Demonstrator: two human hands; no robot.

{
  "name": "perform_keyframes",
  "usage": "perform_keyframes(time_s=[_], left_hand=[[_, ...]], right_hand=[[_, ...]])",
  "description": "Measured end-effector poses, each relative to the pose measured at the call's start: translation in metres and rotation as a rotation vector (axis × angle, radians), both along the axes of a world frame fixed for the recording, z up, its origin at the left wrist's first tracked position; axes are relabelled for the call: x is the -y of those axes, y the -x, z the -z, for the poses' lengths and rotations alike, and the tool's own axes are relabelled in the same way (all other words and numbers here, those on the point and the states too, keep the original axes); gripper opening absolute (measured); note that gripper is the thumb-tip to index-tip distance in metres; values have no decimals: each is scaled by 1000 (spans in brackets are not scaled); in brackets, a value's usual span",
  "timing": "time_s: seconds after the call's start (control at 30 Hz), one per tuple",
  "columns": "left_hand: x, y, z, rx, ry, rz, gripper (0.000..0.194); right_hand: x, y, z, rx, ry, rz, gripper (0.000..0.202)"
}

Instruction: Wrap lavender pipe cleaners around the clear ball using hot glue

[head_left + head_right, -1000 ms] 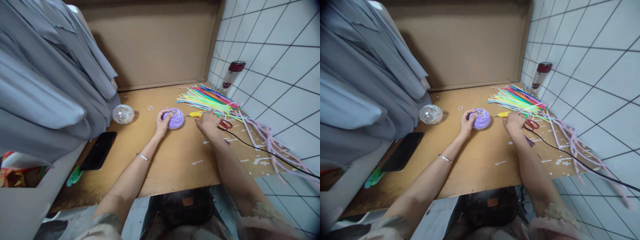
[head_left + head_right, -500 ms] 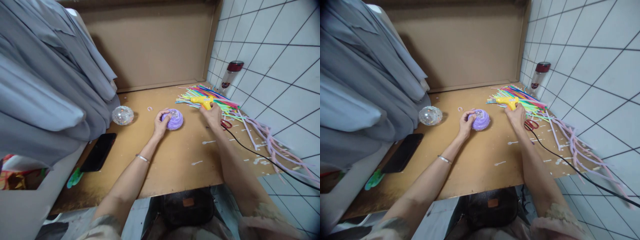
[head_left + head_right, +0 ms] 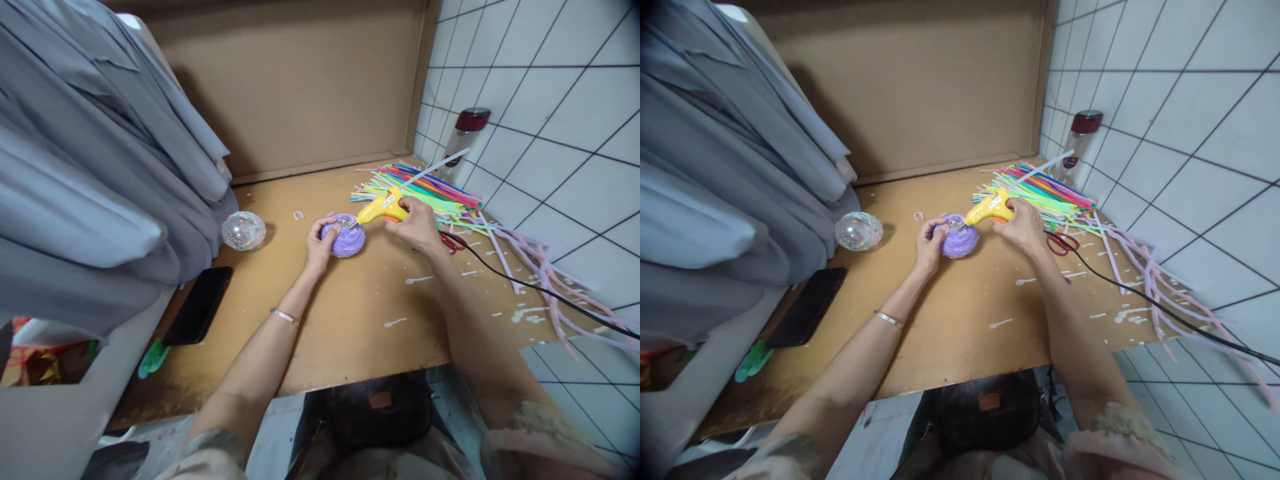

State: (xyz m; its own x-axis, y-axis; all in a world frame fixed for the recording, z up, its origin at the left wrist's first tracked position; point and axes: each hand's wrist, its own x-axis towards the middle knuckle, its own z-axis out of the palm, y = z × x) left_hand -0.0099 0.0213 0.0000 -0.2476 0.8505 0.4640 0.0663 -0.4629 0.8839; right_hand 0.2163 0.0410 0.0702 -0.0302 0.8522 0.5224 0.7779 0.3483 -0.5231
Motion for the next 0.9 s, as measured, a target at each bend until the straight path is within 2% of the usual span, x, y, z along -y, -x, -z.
perform_keyframes(time_s=[0.9], left_hand=[[1,-1,-2,88,-7,11,46]], right_hand=[[3,-1,-7,3,-7,-145,20]])
